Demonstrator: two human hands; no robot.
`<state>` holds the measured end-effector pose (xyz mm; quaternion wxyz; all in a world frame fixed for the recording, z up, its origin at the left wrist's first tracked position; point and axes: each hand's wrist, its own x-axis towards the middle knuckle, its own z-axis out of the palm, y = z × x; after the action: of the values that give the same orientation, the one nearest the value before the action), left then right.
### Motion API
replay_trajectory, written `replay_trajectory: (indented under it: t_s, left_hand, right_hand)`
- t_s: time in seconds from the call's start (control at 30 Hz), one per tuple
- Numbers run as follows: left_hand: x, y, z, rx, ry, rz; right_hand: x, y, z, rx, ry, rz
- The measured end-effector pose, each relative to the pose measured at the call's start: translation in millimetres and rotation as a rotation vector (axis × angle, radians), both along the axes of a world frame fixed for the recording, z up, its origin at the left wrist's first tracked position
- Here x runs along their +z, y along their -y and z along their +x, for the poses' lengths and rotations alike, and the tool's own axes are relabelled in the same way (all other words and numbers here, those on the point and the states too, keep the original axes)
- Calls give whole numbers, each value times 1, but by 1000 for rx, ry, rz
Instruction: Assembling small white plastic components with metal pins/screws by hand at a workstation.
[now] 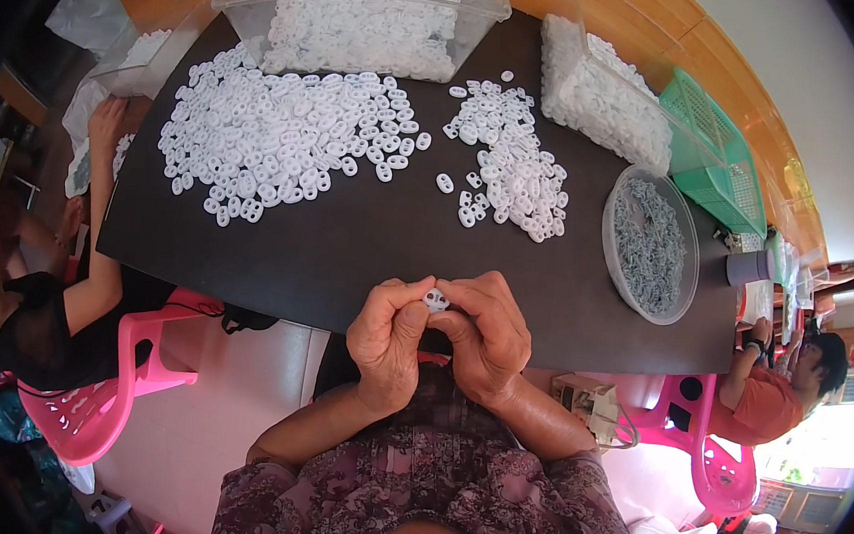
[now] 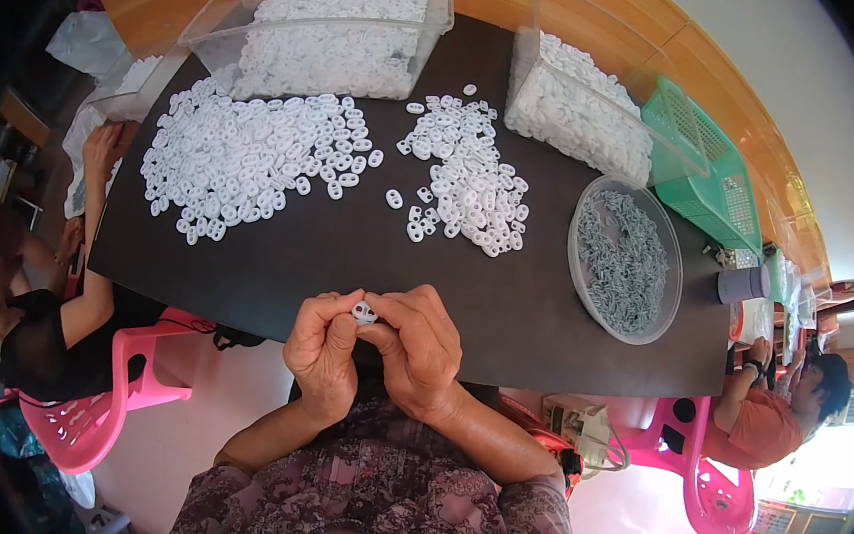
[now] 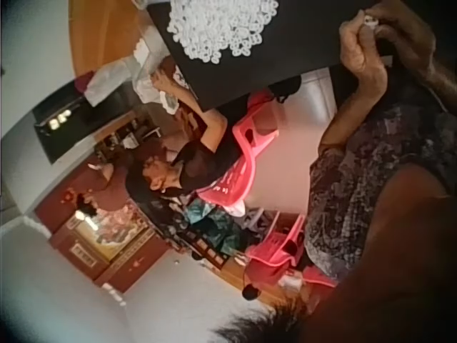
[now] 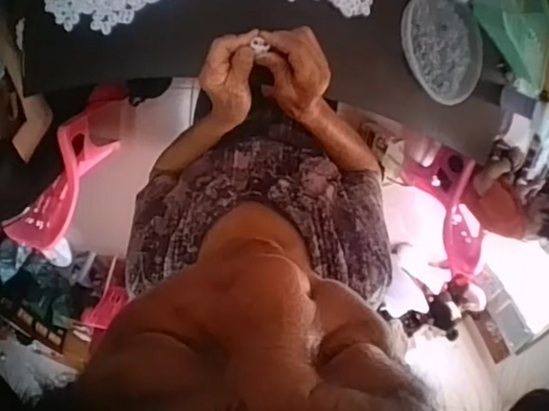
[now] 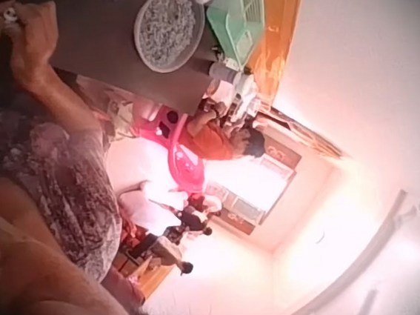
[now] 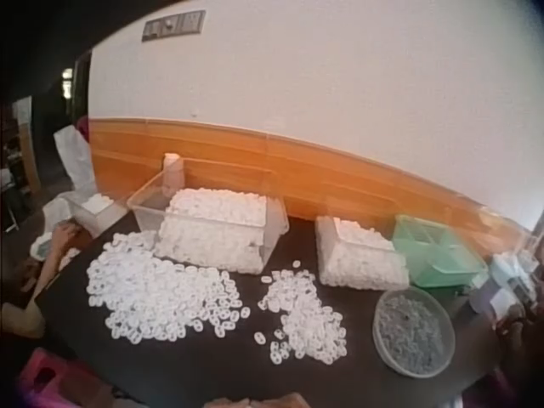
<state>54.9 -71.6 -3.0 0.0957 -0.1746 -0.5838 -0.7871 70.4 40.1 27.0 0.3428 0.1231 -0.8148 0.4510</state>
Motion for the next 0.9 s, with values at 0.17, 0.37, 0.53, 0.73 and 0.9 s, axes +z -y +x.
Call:
replay_trajectory:
  t_s: [0.17, 0.37, 0.53, 0.73, 0.9]
  left_hand:
    - [0, -3, 2, 63, 2, -4]
    - [2, 1, 7, 29, 47, 24]
    - [3, 1, 11, 16, 36, 51]
    - [2, -1, 11, 62, -13, 39]
    - [-1, -4, 10, 136, -77, 12]
  right_hand:
    - [-1, 4, 2, -4, 13, 13]
    - [-2, 14, 5, -39, 27, -50]
    - [-2, 14, 4, -50, -34, 17]
    - [-3, 15, 4, -44, -53, 20]
    - [-6, 14, 2, -24, -64, 42]
